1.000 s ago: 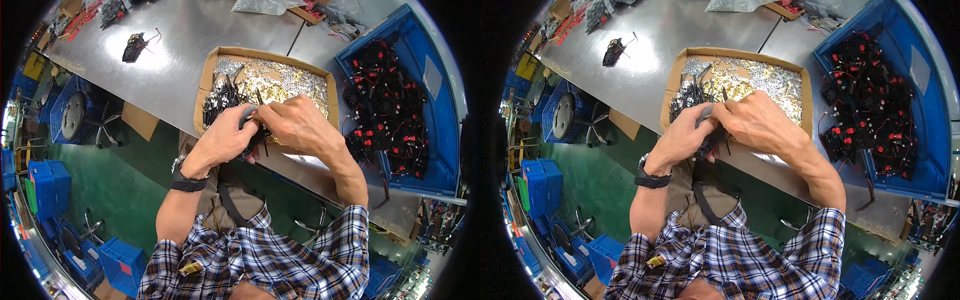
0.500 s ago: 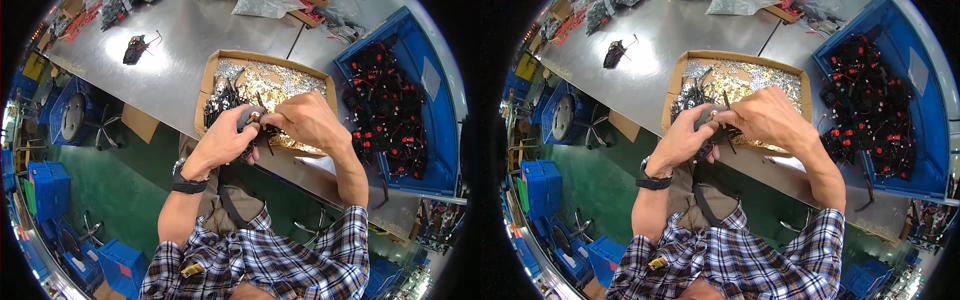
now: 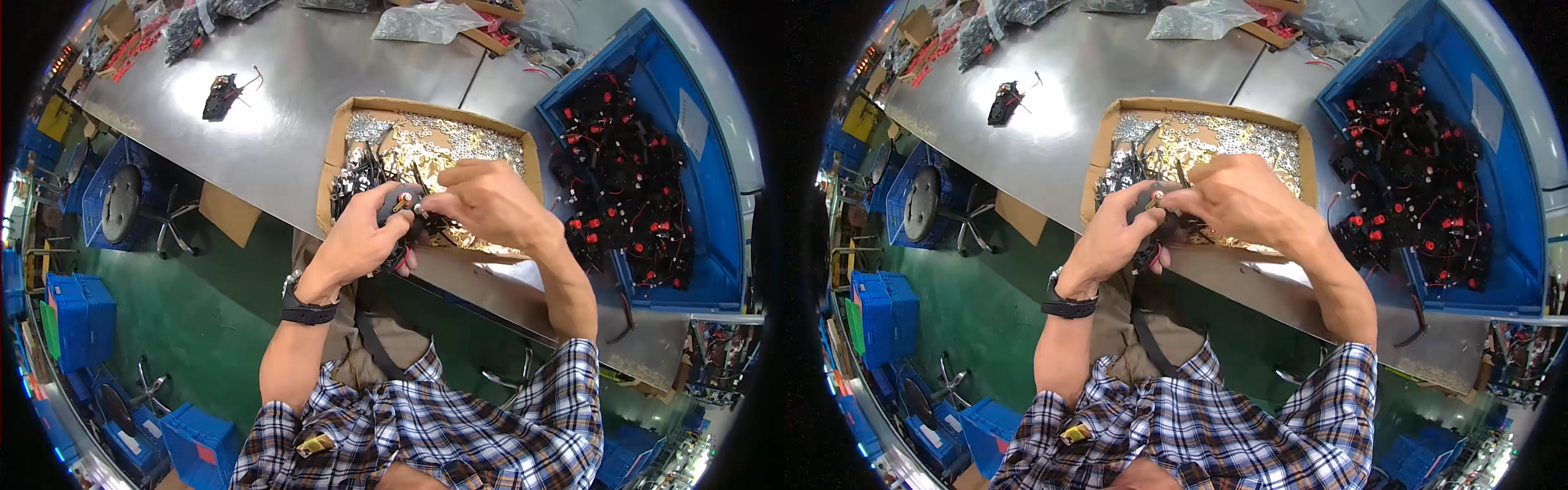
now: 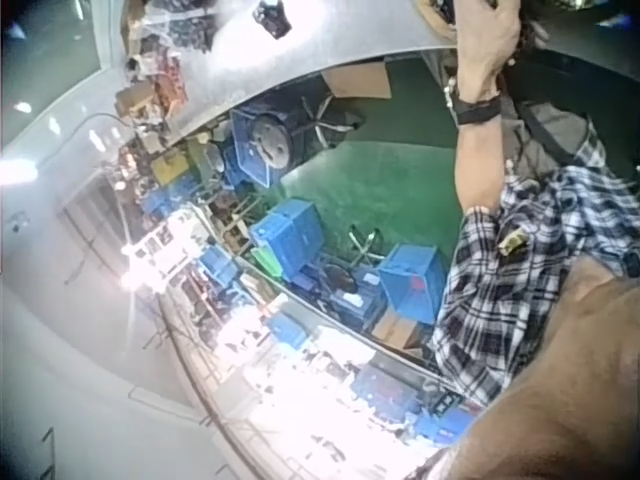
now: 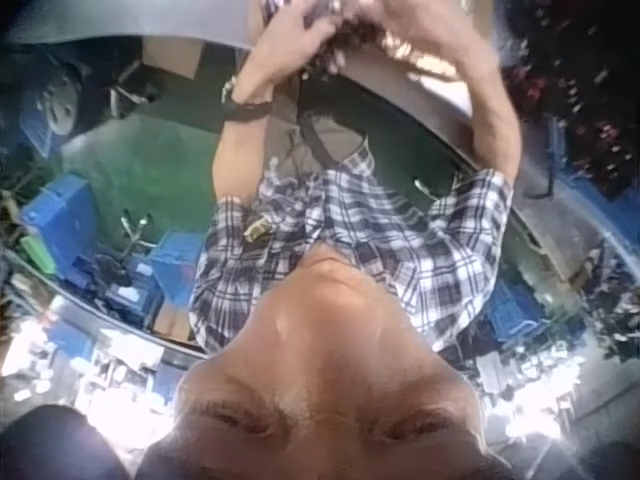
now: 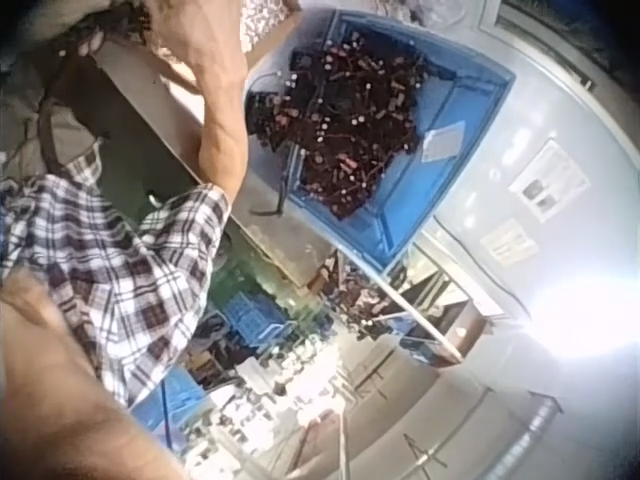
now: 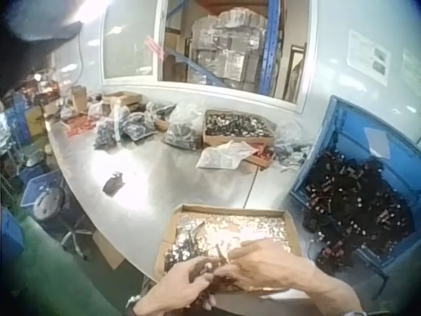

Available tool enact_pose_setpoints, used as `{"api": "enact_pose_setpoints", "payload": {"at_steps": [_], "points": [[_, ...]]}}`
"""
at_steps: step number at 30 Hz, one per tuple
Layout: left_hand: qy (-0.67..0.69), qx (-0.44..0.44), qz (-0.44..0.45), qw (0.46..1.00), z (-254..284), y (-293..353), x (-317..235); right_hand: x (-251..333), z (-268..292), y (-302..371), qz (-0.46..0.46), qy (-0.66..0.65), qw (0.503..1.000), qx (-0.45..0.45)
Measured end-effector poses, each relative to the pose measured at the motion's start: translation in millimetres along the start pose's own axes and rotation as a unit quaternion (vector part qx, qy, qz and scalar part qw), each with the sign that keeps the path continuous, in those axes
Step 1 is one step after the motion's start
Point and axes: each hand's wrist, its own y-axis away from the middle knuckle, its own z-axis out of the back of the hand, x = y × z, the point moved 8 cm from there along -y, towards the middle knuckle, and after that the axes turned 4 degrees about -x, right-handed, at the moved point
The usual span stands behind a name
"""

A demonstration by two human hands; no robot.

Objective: Assembling electronic components with small fans and wiring at a workbench.

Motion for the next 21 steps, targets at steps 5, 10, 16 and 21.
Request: {"api": "enact_pose_setpoints", "payload": {"at_steps": [5,10,16,21], "points": [[0.047,0.0,-0.088,0.995,20,11,-13,-3,43,18,0.048,-0.054,0.979,-0.193],[-0.047,-0.298,-0.221,0.927,152,34,-54,-15,59,24,-0.001,-0.068,0.979,-0.193],[-0.621,-0.447,-0.233,0.6,240,-24,-73,-12,59,25,0.0,-0.045,0.987,-0.156],[-0.619,-0.411,-0.2,0.639,305,-67,-50,-39,56,76,-0.099,0.001,0.987,-0.123]]}}
